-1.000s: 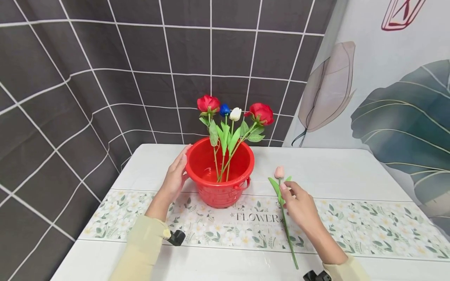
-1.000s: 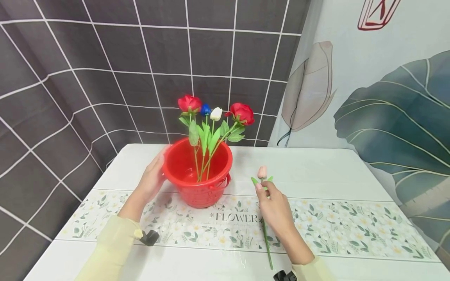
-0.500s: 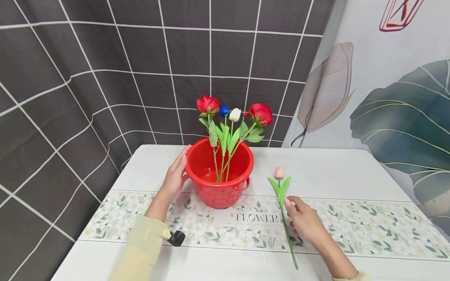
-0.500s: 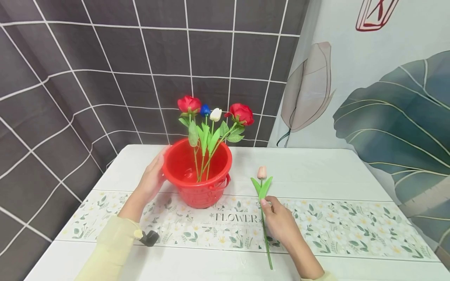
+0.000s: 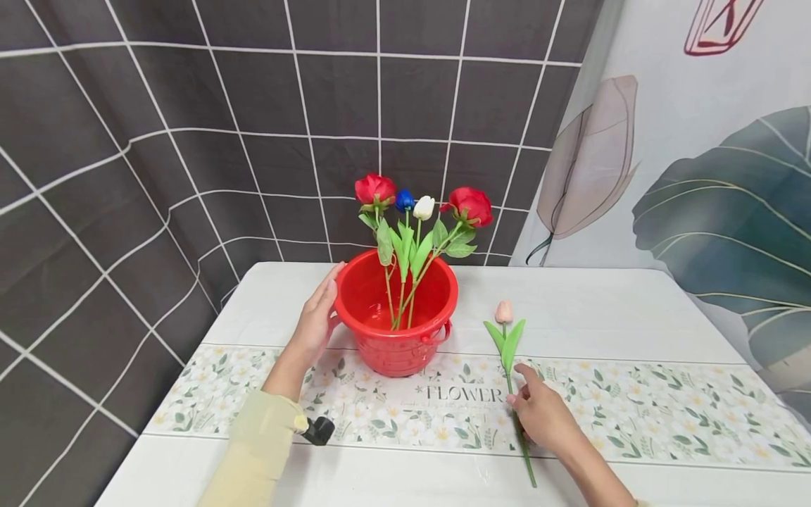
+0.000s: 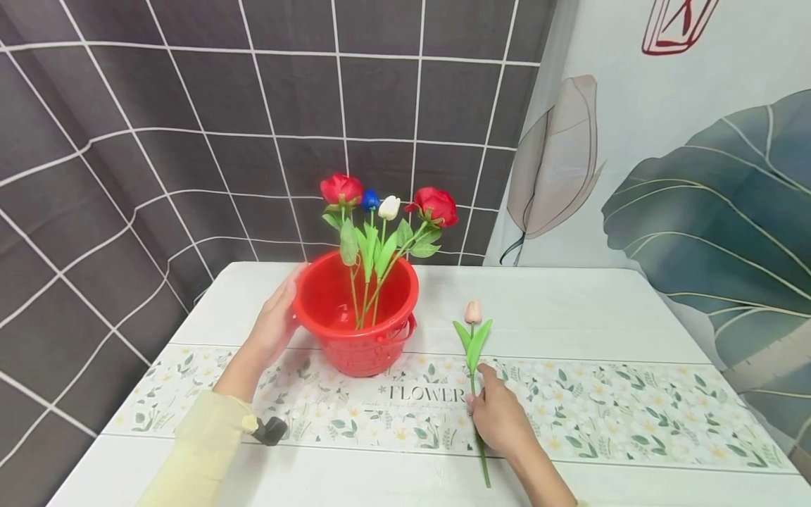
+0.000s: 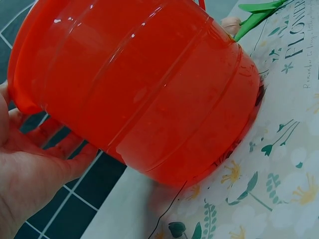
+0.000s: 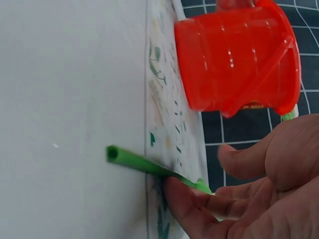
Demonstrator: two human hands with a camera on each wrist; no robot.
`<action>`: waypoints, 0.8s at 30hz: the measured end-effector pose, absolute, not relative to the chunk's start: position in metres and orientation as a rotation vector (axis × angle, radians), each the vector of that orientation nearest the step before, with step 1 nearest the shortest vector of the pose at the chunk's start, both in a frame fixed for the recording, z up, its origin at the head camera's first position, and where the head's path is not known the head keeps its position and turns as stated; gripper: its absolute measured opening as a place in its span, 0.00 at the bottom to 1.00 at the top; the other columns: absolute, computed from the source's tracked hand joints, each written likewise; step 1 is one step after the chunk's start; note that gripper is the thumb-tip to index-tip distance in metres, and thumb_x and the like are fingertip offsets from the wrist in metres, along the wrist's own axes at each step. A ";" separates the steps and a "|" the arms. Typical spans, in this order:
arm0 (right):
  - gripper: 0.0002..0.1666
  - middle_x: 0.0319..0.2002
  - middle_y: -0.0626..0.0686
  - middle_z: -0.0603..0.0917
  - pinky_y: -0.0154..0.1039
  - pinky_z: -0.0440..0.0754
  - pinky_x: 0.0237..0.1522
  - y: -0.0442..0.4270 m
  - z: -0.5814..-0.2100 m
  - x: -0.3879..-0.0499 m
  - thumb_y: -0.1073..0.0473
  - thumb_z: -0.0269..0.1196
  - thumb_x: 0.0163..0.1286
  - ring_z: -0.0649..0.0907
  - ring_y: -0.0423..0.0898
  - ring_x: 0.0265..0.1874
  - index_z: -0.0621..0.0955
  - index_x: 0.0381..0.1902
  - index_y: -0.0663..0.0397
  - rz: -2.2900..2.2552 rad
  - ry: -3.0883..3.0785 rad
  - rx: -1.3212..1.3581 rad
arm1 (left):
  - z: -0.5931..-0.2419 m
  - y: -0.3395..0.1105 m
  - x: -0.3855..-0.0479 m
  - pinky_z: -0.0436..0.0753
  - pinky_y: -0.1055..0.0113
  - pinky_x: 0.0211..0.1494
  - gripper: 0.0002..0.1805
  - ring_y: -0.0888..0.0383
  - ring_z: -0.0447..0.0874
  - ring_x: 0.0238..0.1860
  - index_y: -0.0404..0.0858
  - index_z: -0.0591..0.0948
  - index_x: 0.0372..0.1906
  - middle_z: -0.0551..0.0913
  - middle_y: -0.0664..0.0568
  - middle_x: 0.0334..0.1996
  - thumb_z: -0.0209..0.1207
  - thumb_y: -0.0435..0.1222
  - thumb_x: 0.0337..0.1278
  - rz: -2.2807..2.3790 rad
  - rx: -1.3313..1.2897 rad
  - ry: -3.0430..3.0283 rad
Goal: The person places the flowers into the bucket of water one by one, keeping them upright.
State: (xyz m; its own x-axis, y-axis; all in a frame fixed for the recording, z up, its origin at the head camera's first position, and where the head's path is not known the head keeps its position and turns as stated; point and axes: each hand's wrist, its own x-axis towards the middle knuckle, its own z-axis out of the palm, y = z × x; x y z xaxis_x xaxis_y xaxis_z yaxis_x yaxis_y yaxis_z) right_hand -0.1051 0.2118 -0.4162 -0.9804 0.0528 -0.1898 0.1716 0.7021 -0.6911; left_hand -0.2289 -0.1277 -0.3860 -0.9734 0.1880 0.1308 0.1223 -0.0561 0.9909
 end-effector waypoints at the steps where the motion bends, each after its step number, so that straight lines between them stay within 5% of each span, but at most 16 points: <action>1: 0.36 0.35 0.57 0.75 0.36 0.73 0.21 0.211 -0.417 -0.105 0.66 0.58 0.69 0.74 0.44 0.22 0.57 0.70 0.67 -1.126 2.770 0.172 | -0.386 -0.128 -0.229 0.69 0.49 0.66 0.27 0.52 0.60 0.70 0.53 0.57 0.75 0.60 0.54 0.72 0.39 0.49 0.75 2.220 0.351 2.128; 13: 0.55 0.40 0.59 0.76 0.43 0.78 0.32 0.201 -0.424 -0.099 0.71 0.72 0.48 0.77 0.48 0.32 0.56 0.71 0.67 -0.964 2.897 0.158 | -0.386 -0.127 -0.229 0.69 0.49 0.66 0.27 0.52 0.59 0.70 0.54 0.56 0.75 0.59 0.54 0.72 0.38 0.49 0.75 2.210 0.365 2.143; 19: 0.55 0.53 0.72 0.75 0.64 0.74 0.52 0.196 -0.427 -0.096 0.76 0.68 0.48 0.76 0.69 0.53 0.55 0.72 0.67 -0.873 2.934 0.162 | -0.387 -0.128 -0.230 0.69 0.51 0.66 0.28 0.54 0.60 0.70 0.53 0.56 0.75 0.60 0.55 0.72 0.39 0.50 0.75 2.206 0.347 2.143; 24: 0.55 0.61 0.79 0.65 0.67 0.74 0.50 0.192 -0.427 -0.096 0.79 0.65 0.45 0.72 0.76 0.55 0.57 0.72 0.66 -0.815 2.954 0.173 | -0.387 -0.128 -0.230 0.69 0.50 0.67 0.28 0.53 0.59 0.70 0.53 0.56 0.75 0.59 0.55 0.72 0.39 0.50 0.75 2.208 0.351 2.138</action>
State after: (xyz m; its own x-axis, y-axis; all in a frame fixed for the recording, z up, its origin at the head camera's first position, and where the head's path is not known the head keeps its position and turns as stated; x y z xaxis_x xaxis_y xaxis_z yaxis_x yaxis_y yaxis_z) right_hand -0.0956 0.1921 -0.4270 -0.9910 0.0893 -0.0998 0.1278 0.8529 -0.5062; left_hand -0.2300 -0.1275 -0.3872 -0.9732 0.1906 0.1290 0.1228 -0.0440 0.9915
